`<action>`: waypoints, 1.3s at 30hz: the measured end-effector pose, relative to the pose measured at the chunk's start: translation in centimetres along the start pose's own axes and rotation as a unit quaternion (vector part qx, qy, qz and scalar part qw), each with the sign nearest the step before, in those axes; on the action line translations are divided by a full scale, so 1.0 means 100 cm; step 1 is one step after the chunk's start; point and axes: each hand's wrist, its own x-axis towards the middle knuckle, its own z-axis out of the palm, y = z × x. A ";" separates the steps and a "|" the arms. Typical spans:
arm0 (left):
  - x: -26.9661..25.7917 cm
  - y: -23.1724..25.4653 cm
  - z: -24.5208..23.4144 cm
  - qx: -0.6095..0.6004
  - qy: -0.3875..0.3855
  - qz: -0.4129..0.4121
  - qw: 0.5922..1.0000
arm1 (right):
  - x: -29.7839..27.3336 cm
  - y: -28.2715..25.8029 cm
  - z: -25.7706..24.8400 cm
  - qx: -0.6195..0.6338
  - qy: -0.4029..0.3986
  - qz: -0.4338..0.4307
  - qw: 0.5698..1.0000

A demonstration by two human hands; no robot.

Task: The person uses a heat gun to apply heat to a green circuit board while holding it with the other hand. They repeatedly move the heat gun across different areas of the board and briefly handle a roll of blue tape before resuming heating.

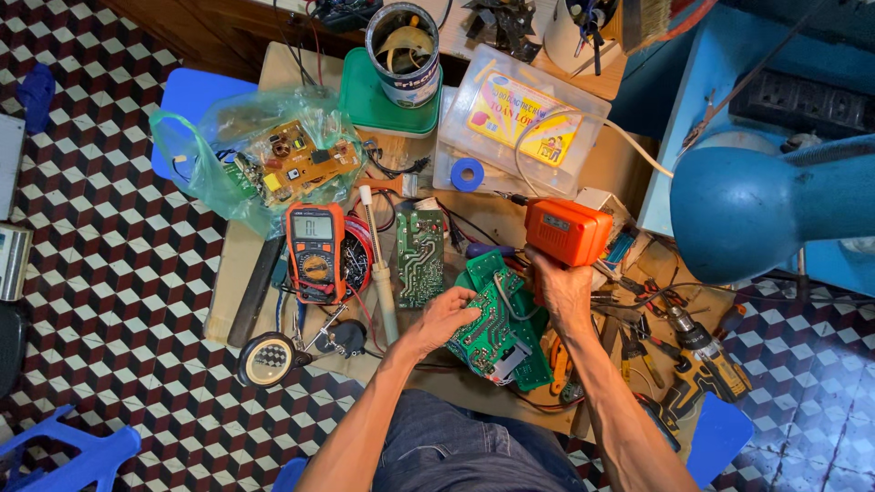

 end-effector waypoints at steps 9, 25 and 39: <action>-0.014 0.023 0.016 0.139 0.091 0.043 0.985 | -0.038 0.058 -0.049 -0.034 0.069 -0.085 0.993; 0.100 0.090 -0.015 0.379 0.280 0.297 0.830 | -0.109 0.052 -0.068 0.043 0.120 -0.025 0.992; 0.125 0.093 -0.012 0.422 0.300 0.338 0.786 | -0.123 0.063 -0.076 0.041 0.108 -0.022 0.993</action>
